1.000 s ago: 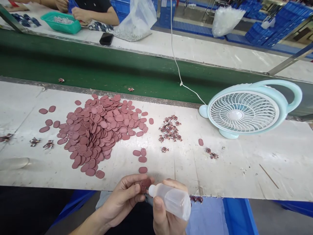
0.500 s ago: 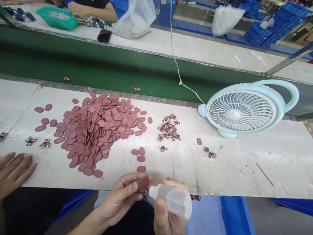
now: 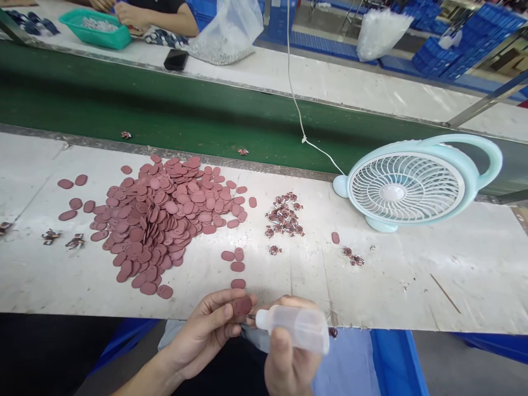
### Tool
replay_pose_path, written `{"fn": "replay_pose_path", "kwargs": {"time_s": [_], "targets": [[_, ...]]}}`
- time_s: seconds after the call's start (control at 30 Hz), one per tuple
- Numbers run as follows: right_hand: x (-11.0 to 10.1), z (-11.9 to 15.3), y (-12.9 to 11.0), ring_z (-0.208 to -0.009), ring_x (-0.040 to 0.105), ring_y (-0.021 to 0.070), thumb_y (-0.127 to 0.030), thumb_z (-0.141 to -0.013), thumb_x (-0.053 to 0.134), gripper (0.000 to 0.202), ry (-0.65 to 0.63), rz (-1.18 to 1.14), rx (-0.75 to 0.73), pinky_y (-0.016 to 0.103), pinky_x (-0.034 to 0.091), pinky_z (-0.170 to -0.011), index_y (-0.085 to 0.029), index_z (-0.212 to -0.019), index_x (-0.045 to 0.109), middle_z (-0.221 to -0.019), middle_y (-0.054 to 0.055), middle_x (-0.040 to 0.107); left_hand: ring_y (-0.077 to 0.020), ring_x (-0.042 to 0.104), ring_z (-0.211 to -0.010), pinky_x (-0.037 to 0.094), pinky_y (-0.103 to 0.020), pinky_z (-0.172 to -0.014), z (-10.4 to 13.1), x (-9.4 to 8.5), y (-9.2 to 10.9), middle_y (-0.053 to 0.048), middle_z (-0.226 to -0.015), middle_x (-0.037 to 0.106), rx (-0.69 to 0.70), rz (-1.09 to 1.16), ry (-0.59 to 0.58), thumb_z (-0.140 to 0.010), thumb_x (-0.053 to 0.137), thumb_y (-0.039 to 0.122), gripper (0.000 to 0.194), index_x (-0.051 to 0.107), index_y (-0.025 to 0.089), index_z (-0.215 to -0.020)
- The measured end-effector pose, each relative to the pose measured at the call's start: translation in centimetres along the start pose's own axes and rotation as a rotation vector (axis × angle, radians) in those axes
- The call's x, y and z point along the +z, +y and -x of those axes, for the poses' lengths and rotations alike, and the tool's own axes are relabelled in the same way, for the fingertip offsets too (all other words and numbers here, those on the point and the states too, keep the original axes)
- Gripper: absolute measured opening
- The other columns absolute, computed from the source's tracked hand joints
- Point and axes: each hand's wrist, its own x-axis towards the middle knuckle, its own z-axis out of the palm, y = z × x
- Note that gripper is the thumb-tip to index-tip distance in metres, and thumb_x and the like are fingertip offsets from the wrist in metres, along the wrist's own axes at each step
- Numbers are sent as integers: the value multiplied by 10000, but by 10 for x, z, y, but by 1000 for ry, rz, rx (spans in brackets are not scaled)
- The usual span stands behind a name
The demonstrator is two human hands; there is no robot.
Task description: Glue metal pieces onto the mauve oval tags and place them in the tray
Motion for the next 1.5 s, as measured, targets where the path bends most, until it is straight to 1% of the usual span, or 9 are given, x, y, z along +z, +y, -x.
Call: {"fn": "replay_pose_path", "kwargs": {"time_s": [0.17,0.3,0.53,0.67,0.77,0.9,1.07,1.27,1.5], "targets": [[-40,-31,5,-559,597,129,-495,-961,439,332,24,-732,485,236,522,-422,-233,-1144,527,-730,-26,567,-220,741,-1027,566,-183,-720,2,0,4,-117,-1189,765,7,4,-27,-853,741,197,192,775,191,-1041],[-100,-66,48,-752,647,130,-137,-884,539,358,-106,-1621,779,254,614,-637,-195,-1214,411,-802,-20,560,-225,739,-1036,569,-182,-717,2,-2,8,-107,-1174,771,24,9,-52,-854,737,195,186,777,194,-1036],[-134,-93,70,-440,544,81,-36,-862,519,211,-311,-1633,867,123,439,-312,-184,-1011,509,-554,-122,419,-233,731,-1060,570,-191,-732,1,-9,14,-109,-1188,766,23,32,-67,-858,728,175,209,769,192,-1062],[-80,-75,27,-309,445,20,-512,-949,410,379,-219,-794,390,40,239,-262,-192,-966,612,-558,-117,377,-238,726,-1069,570,-199,-741,0,-12,21,-127,-1215,752,47,34,-52,-861,725,176,222,762,175,-1080],[-21,-96,12,-388,516,68,-488,-971,468,346,-227,18,170,156,436,-359,-208,-896,658,-555,-74,483,-229,731,-1053,571,-196,-735,2,-12,27,-139,-1217,748,73,36,-25,-854,735,190,214,764,160,-1065],[51,-194,26,-856,695,200,-350,-916,653,196,-246,445,17,374,588,-797,-171,-987,690,-901,32,700,-233,732,-1053,577,-194,-723,7,-12,34,-164,-1203,750,104,37,13,-835,759,215,237,760,145,-1061],[109,-309,47,-1162,604,259,-315,-954,630,308,-285,851,-107,493,517,-973,-183,-1232,613,-1332,99,593,-263,741,-1044,591,-192,-660,17,-14,40,-169,-1166,765,165,81,85,-783,810,224,278,762,138,-1043],[117,-341,49,-1094,635,242,-333,-958,623,312,-341,1165,-82,463,544,-927,-181,-1230,612,-1281,97,618,-259,763,-984,599,-182,-612,20,-26,39,-158,-1128,781,196,149,164,-746,838,203,292,761,134,-1019],[69,-315,29,-1006,660,218,-352,-954,627,279,-426,1300,-55,438,555,-884,-166,-1162,636,-1168,77,663,-261,766,-967,595,-183,-603,18,-28,38,-157,-1077,794,178,126,200,-747,835,198,290,755,129,-1017]]}}
